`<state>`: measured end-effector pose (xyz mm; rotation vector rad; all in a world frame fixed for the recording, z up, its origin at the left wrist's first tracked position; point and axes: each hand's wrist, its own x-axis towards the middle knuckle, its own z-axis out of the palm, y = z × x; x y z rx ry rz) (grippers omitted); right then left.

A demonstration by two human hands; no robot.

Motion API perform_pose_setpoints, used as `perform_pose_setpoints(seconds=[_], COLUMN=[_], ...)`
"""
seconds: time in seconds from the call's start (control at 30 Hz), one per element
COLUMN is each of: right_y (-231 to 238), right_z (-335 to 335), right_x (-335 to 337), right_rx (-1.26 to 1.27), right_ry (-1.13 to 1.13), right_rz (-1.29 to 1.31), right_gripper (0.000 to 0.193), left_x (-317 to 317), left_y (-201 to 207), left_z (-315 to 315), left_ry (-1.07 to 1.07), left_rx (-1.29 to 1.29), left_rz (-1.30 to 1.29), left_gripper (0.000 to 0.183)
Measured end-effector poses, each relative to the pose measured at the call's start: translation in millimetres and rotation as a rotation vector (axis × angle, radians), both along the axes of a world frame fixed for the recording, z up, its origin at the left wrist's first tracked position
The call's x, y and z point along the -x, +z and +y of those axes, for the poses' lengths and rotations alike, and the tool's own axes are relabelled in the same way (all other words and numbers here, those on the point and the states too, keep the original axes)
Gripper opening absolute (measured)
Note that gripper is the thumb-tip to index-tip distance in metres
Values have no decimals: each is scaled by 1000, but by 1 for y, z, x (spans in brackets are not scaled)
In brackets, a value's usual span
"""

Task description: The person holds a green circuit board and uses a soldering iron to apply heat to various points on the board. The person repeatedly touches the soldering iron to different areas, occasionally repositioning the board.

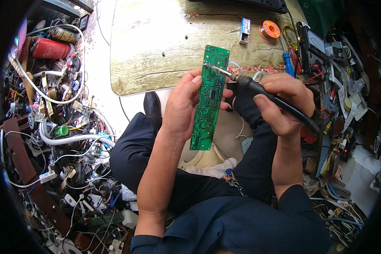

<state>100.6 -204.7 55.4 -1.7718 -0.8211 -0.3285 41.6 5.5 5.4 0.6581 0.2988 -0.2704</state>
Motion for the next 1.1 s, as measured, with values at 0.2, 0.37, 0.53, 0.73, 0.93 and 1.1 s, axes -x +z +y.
perform_pose_setpoints(seconds=[0.2,0.37,0.53,0.73,0.93,1.1], right_y=[0,0,0,0,0,-3], right_z=[0,-1,-1,-3,-1,-19], right_x=[-1,-1,0,4,12,7], right_rx=[0,5,2,-43,-51,44], right_ry=[-2,2,10,45,33,13], right_rz=[5,6,4,21,41,140], right_gripper=[27,28,29,29,27,25], left_x=[0,1,3,15,28,50], left_y=[1,4,4,8,10,-29], left_z=[0,0,2,7,11,10], left_ry=[2,6,18,60,106,-31], left_rx=[40,21,-16,-191,-328,-899], left_rz=[-3,-2,9,-37,-80,-117], left_gripper=[36,35,31,34,29,24])
